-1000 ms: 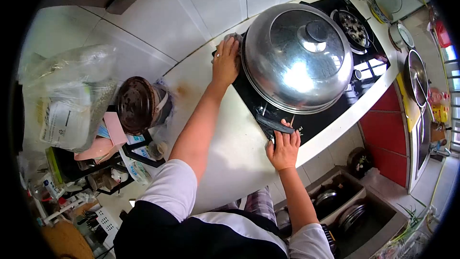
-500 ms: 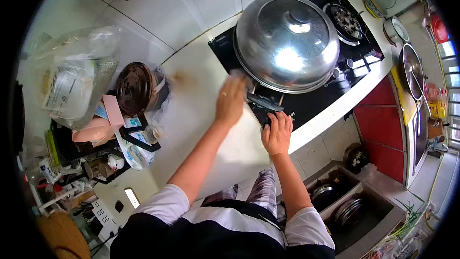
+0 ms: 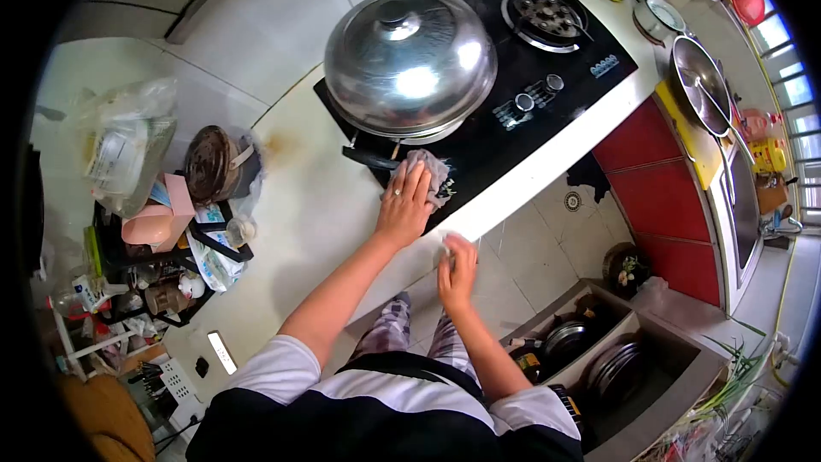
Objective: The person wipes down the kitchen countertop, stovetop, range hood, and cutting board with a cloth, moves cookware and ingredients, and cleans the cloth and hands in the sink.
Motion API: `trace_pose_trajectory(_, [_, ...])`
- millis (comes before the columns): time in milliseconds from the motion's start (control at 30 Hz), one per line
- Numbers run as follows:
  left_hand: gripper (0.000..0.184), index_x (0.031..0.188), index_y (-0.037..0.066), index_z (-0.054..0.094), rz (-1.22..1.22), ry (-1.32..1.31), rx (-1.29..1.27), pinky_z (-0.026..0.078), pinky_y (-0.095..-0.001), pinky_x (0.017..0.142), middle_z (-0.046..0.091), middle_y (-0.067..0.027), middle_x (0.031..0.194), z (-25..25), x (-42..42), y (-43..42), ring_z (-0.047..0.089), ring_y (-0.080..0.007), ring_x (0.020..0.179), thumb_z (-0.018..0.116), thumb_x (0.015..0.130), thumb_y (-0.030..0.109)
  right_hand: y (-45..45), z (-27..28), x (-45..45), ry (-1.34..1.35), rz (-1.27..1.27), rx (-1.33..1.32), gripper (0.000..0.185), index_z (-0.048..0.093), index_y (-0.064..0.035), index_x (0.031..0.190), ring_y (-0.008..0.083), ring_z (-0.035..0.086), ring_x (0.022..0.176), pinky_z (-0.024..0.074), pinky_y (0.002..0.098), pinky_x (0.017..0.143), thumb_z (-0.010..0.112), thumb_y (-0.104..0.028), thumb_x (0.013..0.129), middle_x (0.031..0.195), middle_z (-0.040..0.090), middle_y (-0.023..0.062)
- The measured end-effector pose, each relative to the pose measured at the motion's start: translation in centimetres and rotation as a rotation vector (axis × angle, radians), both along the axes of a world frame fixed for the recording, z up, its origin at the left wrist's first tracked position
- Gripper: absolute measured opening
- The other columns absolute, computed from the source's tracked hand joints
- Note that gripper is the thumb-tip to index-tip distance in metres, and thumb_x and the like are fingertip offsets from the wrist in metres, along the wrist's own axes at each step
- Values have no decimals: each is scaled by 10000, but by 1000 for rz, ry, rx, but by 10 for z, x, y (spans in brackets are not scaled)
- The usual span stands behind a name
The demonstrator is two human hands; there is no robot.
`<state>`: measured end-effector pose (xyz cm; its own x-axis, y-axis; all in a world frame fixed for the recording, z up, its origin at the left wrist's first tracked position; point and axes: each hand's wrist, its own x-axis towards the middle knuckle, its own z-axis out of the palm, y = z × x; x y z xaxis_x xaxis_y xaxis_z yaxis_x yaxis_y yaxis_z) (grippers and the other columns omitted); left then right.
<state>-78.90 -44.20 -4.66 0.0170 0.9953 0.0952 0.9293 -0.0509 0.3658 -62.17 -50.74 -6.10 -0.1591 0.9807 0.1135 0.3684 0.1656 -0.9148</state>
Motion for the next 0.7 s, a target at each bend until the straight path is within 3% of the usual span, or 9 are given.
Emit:
trace_pose_trajectory(167, [712,1386,12,335,-146,11,109,262,-478,1106,288,-162,1476,-6,53,69,272,-400,1362,660,806,266,-69,-15,73,2,66,-164,219,628,-33,976,300,596,920,465,367,840,529,44,796,963,636,137])
trace_pose_trajectory(233, [708,1385,13,342,-171,21,115,238,-470,1119,292,-170,1474,-10,77,99,260,-399,1370,658,811,281,-81,-9,89,-8,149,-358,184,645,-37,933,262,618,843,484,336,784,546,42,800,914,648,118])
trace_pose_trajectory(333, [584,1347,46,402,-148,70,153,235,-479,1119,321,-147,1451,-18,122,126,253,-393,1376,605,821,200,-78,-2,95,41,126,-443,186,656,-33,932,222,623,810,487,312,772,545,49,807,888,657,107])
trace_pose_trajectory(400, [480,1302,72,449,-336,85,82,242,-482,1118,348,-119,1421,-15,136,108,257,-374,1375,545,837,146,-70,-4,92,64,112,-401,215,655,-26,961,197,627,818,486,298,773,526,63,815,889,666,103])
trace_pose_trajectory(467, [380,1240,97,501,-328,-134,146,266,-478,1115,355,-73,1403,-34,148,74,265,-329,1372,509,862,124,-62,-13,92,145,85,-425,244,655,-17,971,180,629,827,483,288,781,500,84,811,884,670,93])
trace_pose_trajectory(567, [287,1133,120,571,-339,-163,193,321,-472,1087,424,-16,1325,-37,133,25,347,-280,1314,511,854,145,-59,-19,106,174,84,-507,205,633,1,947,144,609,858,470,265,813,484,97,843,886,656,59])
trace_pose_trajectory(633, [264,1129,109,582,-184,-381,-38,367,-448,1040,495,-98,1266,-28,122,-16,432,-295,1244,511,881,167,-59,-19,118,180,86,-522,173,615,11,937,129,597,868,463,258,828,479,93,867,892,645,47])
trace_pose_trajectory(667, [253,1122,108,593,-213,-375,-3,375,-439,1023,531,-140,1215,-36,115,-40,470,-302,1198,496,899,180,-60,-21,125,192,75,-519,166,614,9,930,129,596,866,465,257,824,485,92,866,900,643,49])
trace_pose_trajectory(700, [206,1032,98,638,-152,-398,24,385,-424,1009,544,-117,1198,-39,111,-64,487,-297,1169,541,856,146,-59,-22,133,153,88,-505,169,611,7,924,130,593,865,466,257,822,478,94,867,905,638,50])
